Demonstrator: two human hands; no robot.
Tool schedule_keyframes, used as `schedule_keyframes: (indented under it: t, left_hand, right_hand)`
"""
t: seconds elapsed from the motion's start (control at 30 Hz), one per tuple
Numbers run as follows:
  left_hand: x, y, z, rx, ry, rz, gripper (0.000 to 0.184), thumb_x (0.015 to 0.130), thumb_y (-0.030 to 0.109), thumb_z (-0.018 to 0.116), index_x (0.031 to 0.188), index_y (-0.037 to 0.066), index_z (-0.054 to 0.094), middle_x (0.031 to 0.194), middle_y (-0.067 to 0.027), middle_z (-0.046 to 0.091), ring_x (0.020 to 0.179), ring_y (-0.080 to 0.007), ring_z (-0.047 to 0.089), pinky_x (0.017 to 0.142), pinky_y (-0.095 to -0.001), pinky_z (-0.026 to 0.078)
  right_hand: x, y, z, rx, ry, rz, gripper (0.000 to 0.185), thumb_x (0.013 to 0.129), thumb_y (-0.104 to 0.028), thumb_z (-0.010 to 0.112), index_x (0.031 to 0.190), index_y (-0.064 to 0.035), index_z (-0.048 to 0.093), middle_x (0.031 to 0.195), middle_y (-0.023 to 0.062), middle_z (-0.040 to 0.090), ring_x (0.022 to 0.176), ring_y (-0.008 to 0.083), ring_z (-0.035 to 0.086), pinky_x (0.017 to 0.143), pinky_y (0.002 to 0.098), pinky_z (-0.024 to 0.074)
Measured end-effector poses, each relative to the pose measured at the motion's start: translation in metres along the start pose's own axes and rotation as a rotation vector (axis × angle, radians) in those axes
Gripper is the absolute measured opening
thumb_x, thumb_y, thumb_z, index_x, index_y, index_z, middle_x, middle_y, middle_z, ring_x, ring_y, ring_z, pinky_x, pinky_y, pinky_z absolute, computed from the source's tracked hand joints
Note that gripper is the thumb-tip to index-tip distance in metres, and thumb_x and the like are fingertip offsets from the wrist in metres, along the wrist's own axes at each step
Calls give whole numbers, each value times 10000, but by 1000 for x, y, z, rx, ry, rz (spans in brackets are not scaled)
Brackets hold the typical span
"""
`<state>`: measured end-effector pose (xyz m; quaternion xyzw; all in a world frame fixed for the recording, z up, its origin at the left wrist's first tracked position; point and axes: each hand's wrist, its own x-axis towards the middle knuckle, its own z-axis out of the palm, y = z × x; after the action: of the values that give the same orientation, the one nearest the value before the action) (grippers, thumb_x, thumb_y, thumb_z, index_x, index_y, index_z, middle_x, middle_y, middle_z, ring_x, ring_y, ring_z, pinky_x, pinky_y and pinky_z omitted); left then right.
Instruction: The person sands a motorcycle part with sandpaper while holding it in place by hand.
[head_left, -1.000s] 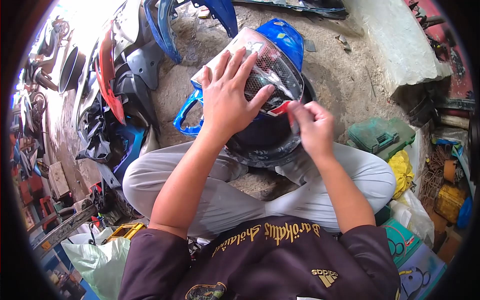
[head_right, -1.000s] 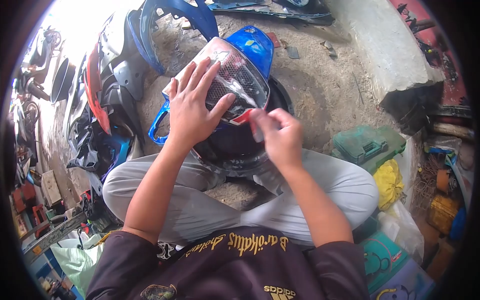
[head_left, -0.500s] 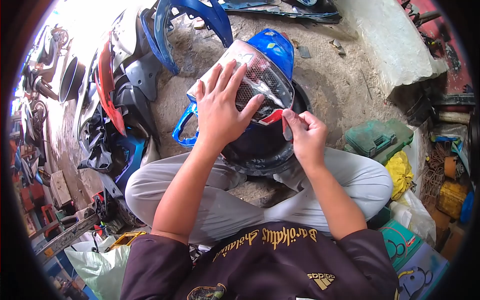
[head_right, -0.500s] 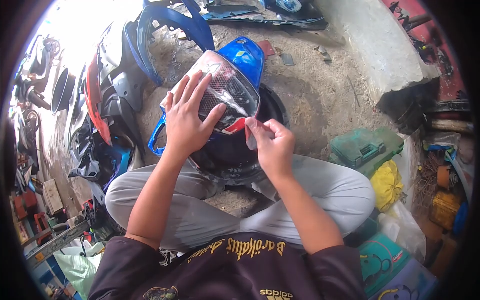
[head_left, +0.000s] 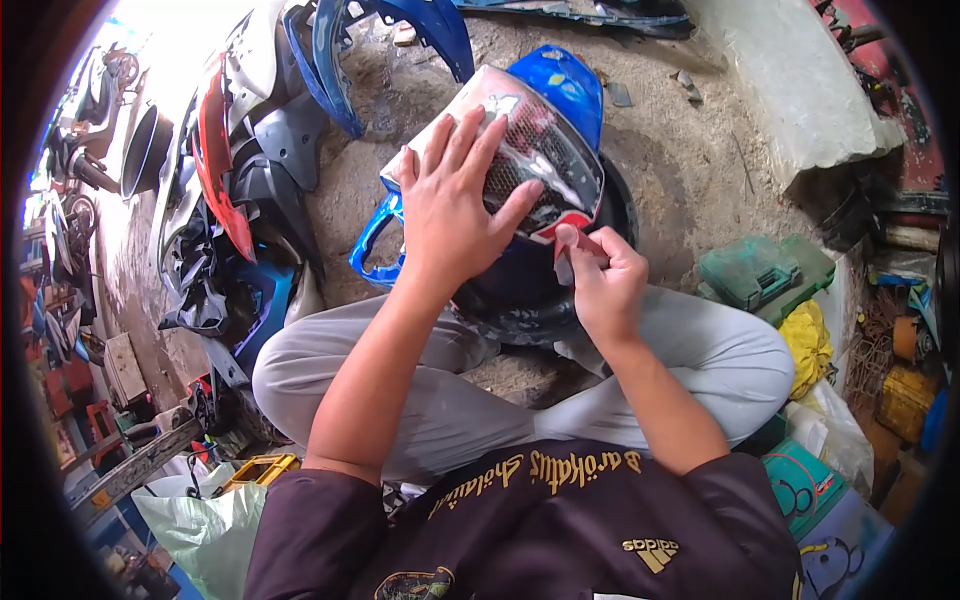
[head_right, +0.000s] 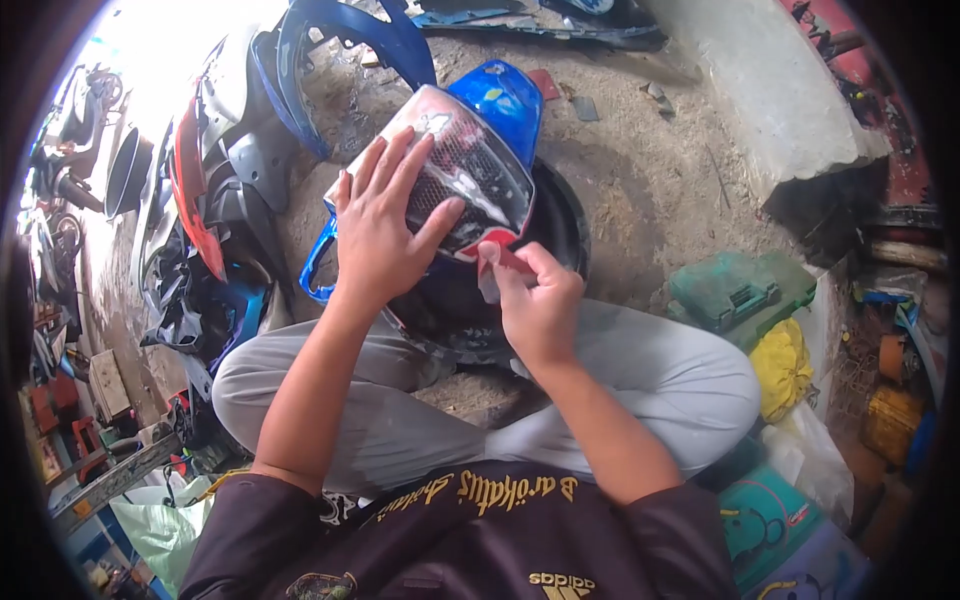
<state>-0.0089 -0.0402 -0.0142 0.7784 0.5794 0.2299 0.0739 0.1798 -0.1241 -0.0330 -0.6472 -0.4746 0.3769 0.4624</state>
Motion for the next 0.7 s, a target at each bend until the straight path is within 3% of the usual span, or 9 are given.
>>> schedule_keyframes:
  t: [0.07,0.1,0.13,0.23,0.37,0.47,0.6,0.7]
  left_hand:
    - [1,-1,1,-5,6,6,753,992,588,706,1611,181,568,1683,-114,528,1603,-385,406,1280,-661,260]
    - [2,0,1,9,8,11,756,992,594,703,1612,182,568,1685,-114,525,1604,-386,404,1281,-661,259]
    - [0,0,2,20,11,16,759,992,600,701,1612,182,568,1687,-114,523,1605,-387,403,1283,-660,257]
    - [-1,1,3,30,21,32,760,996,618,687,1612,189,569,1689,-115,521,1609,-389,394,1287,-665,250]
    - [-1,-2,3,23,4,19,762,1002,630,673,1620,200,560,1693,-110,516,1616,-386,384,1292,-675,238]
    - [-1,-1,4,24,12,12,765,1004,636,670,1627,207,551,1695,-104,513,1617,-387,381,1292,-678,235]
    - [0,-3,4,30,3,14,770,1002,642,672,1630,214,548,1696,-100,512,1618,-388,379,1292,-679,237]
    - [-1,-2,3,25,14,19,770,1002,642,674,1629,212,550,1695,-99,514,1619,-386,379,1293,-676,238]
  right_hand:
    - [10,-8,-6,-66,63,-83,432,1073,-288,788,752,-43,638,680,-100,508,670,18,419,578,270,353]
    - [16,-11,-8,-26,126,26,425,1077,-271,782,751,-45,633,674,-102,486,665,15,404,573,273,349]
    - [17,-14,-8,80,113,78,413,1077,-273,783,762,-42,647,677,-106,490,665,13,399,578,270,350]
    - [-3,-7,2,-20,27,-9,408,1073,-296,789,769,-52,670,696,-118,522,668,9,405,583,250,336]
    - [16,-12,-11,155,65,162,341,1051,-262,810,841,-8,721,715,-52,652,669,22,510,590,271,429]
    - [-4,-15,11,108,17,59,344,1069,-239,787,817,-21,701,726,-56,657,662,15,512,584,258,421]
    - [18,-20,-5,165,86,115,384,1094,-251,757,769,-67,668,717,-125,535,668,-3,412,574,244,325]
    - [-2,-11,11,99,35,25,360,1083,-241,771,783,-67,679,722,-125,529,694,-4,413,587,242,339]
